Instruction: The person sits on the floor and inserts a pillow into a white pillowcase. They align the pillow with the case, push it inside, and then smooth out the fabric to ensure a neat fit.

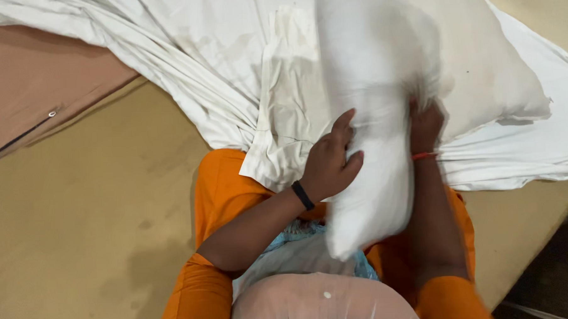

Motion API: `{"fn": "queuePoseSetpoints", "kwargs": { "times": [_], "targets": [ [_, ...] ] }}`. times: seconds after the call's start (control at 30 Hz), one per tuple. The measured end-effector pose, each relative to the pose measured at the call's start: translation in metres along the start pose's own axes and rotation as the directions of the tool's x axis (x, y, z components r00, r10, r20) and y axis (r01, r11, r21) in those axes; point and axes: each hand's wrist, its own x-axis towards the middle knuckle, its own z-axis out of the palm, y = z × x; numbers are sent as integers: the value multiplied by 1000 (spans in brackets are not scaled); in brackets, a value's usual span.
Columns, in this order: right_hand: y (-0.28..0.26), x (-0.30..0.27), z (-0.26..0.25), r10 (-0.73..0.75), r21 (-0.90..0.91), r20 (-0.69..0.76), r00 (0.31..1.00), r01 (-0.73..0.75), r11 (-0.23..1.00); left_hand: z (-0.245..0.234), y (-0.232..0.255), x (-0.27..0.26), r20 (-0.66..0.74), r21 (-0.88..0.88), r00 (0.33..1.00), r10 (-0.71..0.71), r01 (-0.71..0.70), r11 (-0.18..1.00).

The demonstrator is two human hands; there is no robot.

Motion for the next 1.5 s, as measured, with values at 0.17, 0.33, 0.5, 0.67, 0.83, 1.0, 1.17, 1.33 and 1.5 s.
{"fn": "queuePoseSetpoints", "kwargs": {
  "times": [0.17, 0.33, 0.5, 0.67, 0.83, 1.0, 1.17, 1.33, 1.5],
  "targets": [
    [33, 13, -132, -32, 351, 172, 985, -31, 936, -13, -74, 11, -2, -476, 1000, -3, 2, 879],
    [24, -93, -150, 137, -229, 361, 922, -54, 972, -30, -193, -2, -262, 168, 935, -240, 289, 943],
    [4, -105, -134, 59, -357, 446, 893, 117, 927, -9, -260, 9, -136, 459, 935, -327, 352, 816],
    [-2, -107, -148, 38, -178, 288, 957, 14, 984, 5, -295, 23, 4, 614, 953, -304, 238, 753],
    [2, -120, -163, 118, -80, 181, 976, -105, 991, 17, -319, 39, 214, 844, 956, -200, -77, 530],
    [-4, -119, -157, 74, -38, 202, 977, -68, 997, 22, -319, 52, 264, 852, 917, -298, -77, 519],
    [-27, -110, -150, 63, 11, 329, 942, -71, 997, 2, -332, 80, 257, 730, 827, -500, 173, 661],
    [-64, -107, -150, -260, 159, 438, 861, 211, 965, -21, -395, 122, 211, 347, 944, -253, 170, 922],
    [-105, -112, -151, -612, 366, 451, 650, 491, 791, -68, -350, 172, 345, -86, 820, -457, 513, 854]
  ]
}}
